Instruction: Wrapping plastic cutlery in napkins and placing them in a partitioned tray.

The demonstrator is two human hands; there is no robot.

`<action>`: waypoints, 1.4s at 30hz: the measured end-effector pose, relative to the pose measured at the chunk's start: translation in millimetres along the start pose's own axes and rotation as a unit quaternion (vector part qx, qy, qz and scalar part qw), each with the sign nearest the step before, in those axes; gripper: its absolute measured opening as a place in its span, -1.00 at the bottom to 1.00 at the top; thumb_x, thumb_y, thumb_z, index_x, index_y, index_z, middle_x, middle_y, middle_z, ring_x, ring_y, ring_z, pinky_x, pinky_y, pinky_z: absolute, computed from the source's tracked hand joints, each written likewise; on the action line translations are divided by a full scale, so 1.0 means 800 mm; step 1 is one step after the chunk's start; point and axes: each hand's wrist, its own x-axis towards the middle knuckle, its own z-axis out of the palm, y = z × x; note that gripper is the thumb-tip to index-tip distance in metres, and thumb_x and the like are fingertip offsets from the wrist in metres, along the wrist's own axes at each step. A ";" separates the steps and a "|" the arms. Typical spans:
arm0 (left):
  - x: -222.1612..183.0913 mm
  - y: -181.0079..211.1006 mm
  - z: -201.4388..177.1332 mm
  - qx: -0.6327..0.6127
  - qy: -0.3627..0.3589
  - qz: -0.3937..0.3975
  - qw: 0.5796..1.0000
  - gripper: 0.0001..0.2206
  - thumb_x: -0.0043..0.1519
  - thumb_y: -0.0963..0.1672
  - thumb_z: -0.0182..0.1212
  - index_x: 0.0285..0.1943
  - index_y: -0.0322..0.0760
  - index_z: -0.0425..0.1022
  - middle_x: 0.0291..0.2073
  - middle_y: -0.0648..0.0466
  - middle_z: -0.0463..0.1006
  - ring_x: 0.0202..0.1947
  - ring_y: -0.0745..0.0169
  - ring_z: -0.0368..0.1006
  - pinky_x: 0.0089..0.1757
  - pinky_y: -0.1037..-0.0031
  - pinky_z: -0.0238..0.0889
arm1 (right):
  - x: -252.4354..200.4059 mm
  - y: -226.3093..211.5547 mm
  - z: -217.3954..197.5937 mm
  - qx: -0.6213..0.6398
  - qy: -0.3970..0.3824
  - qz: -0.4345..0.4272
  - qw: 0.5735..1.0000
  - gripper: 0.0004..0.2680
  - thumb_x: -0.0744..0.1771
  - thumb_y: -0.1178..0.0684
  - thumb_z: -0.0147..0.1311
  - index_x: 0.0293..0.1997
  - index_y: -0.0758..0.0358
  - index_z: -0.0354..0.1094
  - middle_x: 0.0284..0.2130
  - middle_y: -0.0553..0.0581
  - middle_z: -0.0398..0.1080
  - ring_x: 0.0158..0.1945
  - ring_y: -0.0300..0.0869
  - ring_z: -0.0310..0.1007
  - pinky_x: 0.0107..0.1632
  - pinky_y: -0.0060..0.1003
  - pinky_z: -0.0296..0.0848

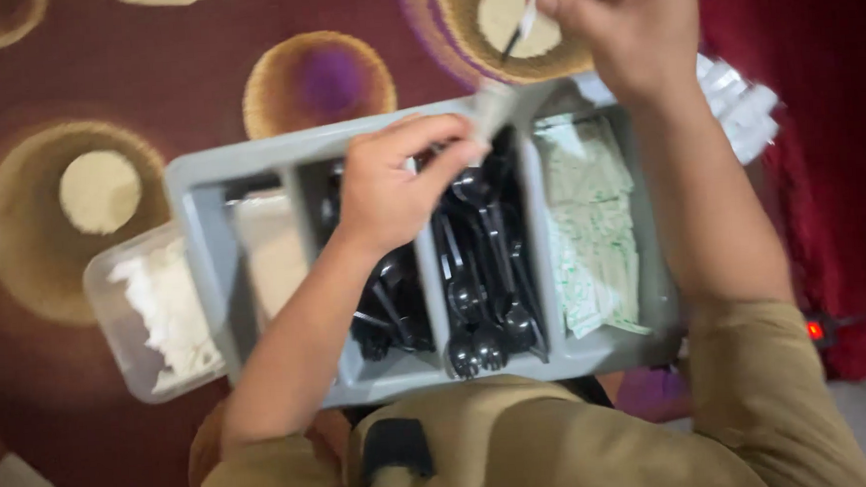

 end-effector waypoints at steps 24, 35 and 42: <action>-0.105 -0.041 -0.026 0.003 0.228 -0.100 0.969 -0.89 0.29 -0.20 0.31 -0.04 -0.27 0.64 -0.23 0.07 0.66 -0.27 0.32 0.58 -0.26 0.55 0.42 | -0.080 -0.047 0.145 -0.069 -0.285 0.118 0.949 -0.16 0.42 0.35 0.33 0.64 -0.08 -0.55 0.67 -0.09 -0.41 -0.02 -0.12 0.65 0.08 -0.33 0.60; -0.108 -0.051 -0.014 0.014 0.239 -0.126 0.963 -0.88 0.22 -0.16 0.36 -0.13 -0.27 0.57 -0.25 0.13 0.66 -0.31 0.37 0.57 -0.15 0.55 0.44 | -0.085 -0.023 0.142 -0.075 -0.244 0.075 0.964 -0.34 0.51 0.31 0.20 0.69 0.15 -0.41 0.67 -0.06 -0.39 -0.28 -0.37 0.29 -0.21 -0.47 0.33; -0.116 -0.015 -0.107 0.139 0.085 -0.162 0.973 -0.80 0.28 -0.07 0.19 -0.43 -0.09 0.52 -0.65 0.27 0.54 -0.70 0.52 0.36 -0.58 0.66 0.26 | -0.073 -0.024 0.128 -0.104 -0.220 0.024 0.970 -0.33 0.49 0.50 0.11 0.72 0.09 -0.33 0.71 0.14 -0.35 0.28 -0.07 0.41 -0.07 -0.32 0.48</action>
